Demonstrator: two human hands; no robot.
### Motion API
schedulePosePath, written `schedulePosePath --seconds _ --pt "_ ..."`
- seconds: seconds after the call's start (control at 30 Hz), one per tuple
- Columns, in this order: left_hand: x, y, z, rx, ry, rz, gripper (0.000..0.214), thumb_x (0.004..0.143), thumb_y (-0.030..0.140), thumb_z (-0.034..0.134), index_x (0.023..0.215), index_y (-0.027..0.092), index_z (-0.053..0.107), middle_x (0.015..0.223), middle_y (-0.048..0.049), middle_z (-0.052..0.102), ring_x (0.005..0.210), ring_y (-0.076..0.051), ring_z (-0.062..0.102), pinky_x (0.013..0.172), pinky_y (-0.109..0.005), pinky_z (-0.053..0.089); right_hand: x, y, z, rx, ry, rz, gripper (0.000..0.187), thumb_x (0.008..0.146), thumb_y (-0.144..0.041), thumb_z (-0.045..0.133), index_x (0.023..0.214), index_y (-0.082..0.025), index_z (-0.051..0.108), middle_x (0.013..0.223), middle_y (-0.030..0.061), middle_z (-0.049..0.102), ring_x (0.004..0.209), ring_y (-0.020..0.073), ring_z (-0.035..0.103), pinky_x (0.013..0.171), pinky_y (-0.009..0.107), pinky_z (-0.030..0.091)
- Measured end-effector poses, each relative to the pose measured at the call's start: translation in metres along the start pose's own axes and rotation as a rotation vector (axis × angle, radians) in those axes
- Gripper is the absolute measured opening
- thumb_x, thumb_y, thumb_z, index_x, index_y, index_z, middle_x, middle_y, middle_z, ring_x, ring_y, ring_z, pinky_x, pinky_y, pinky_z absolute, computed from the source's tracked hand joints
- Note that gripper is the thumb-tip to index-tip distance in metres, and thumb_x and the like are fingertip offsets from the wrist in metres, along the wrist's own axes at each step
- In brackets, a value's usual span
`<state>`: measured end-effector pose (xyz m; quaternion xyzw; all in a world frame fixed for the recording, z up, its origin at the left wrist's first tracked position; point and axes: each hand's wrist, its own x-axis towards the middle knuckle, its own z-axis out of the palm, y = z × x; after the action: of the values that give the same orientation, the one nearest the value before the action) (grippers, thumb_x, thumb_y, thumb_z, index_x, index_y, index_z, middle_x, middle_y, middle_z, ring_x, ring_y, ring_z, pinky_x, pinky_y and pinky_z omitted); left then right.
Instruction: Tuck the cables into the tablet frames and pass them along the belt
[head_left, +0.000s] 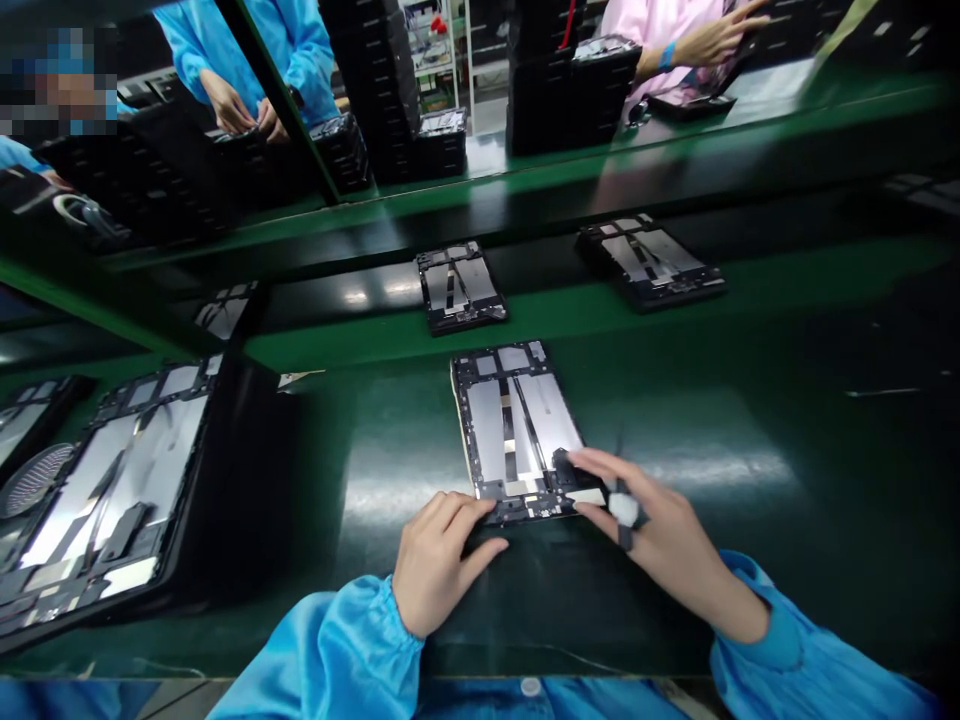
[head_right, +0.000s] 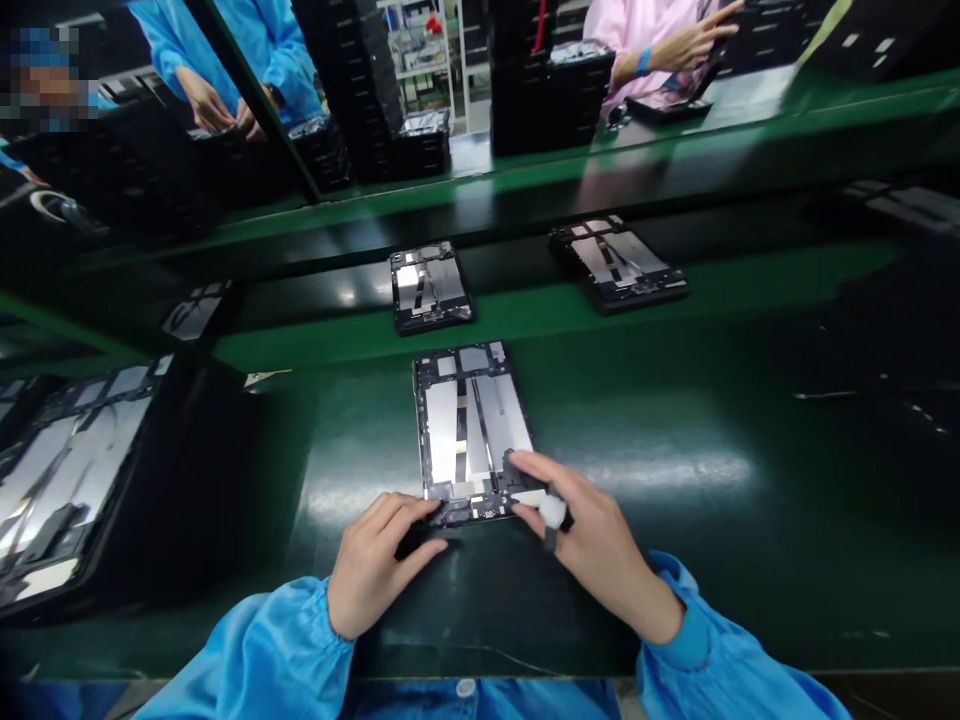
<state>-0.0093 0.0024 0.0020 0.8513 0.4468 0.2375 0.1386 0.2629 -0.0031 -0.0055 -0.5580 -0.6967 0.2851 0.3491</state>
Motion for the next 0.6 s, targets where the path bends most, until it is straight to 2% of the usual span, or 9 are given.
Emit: schedulePosePath --seconds 0.1,0.2,0.3,0.43,0.53,0.6 --pt "0.005 0.004 0.006 -0.060 0.015 0.049 0.017 0.097 0.033 0.054 0.098 0.021 0.066 0.087 -0.0037 0.066 0.080 -0.017 0.061 0.068 -0.029 0.052 0.008 -0.019 0.022 0.053 -0.151 -0.156 0.035 0.095 -0.021 0.055 0.129 -0.030 0.057 0.121 0.0062 0.068 0.107 0.0259 0.066 0.091 0.041 0.054" --pt "0.007 0.002 0.011 -0.141 0.045 0.039 0.014 0.096 0.027 0.056 0.092 0.020 0.067 0.084 -0.0028 0.066 0.078 -0.015 0.060 0.069 -0.027 0.051 0.017 -0.027 0.040 0.075 -0.243 -0.219 0.035 0.094 -0.012 0.053 0.125 -0.028 0.059 0.107 0.0066 0.071 0.094 0.0250 0.067 0.081 0.040 0.055" --pt "0.006 -0.002 0.012 -0.163 0.069 0.013 0.012 0.095 0.028 0.059 0.091 0.020 0.068 0.082 -0.0024 0.064 0.077 -0.015 0.059 0.068 -0.026 0.050 0.023 -0.028 0.047 0.137 -0.229 -0.235 0.033 0.092 -0.008 0.053 0.120 -0.026 0.061 0.093 0.0044 0.071 0.086 0.0233 0.066 0.077 0.038 0.053" --pt "0.005 -0.001 0.011 -0.096 0.070 0.038 0.012 0.095 0.026 0.059 0.090 0.019 0.067 0.081 -0.0019 0.062 0.076 -0.014 0.056 0.065 -0.025 0.046 0.024 -0.028 0.048 0.187 -0.208 -0.230 0.034 0.092 -0.007 0.055 0.120 -0.026 0.059 0.090 0.0025 0.070 0.085 0.0217 0.064 0.077 0.036 0.051" --pt "0.003 0.001 0.009 0.068 0.097 0.126 0.009 0.094 0.021 0.059 0.093 0.018 0.067 0.080 -0.0015 0.062 0.071 -0.014 0.053 0.062 -0.026 0.042 0.022 -0.027 0.049 0.152 -0.218 -0.229 0.038 0.092 -0.004 0.052 0.122 -0.027 0.057 0.088 0.0027 0.067 0.083 0.0219 0.062 0.075 0.036 0.049" --pt "0.000 0.001 0.006 0.203 0.096 0.218 0.014 0.096 0.016 0.055 0.103 0.016 0.067 0.085 -0.0028 0.064 0.071 -0.015 0.053 0.061 -0.027 0.041 0.020 -0.027 0.051 0.106 -0.225 -0.252 0.042 0.091 0.000 0.048 0.123 -0.026 0.056 0.089 0.0042 0.065 0.082 0.0227 0.060 0.072 0.036 0.048"
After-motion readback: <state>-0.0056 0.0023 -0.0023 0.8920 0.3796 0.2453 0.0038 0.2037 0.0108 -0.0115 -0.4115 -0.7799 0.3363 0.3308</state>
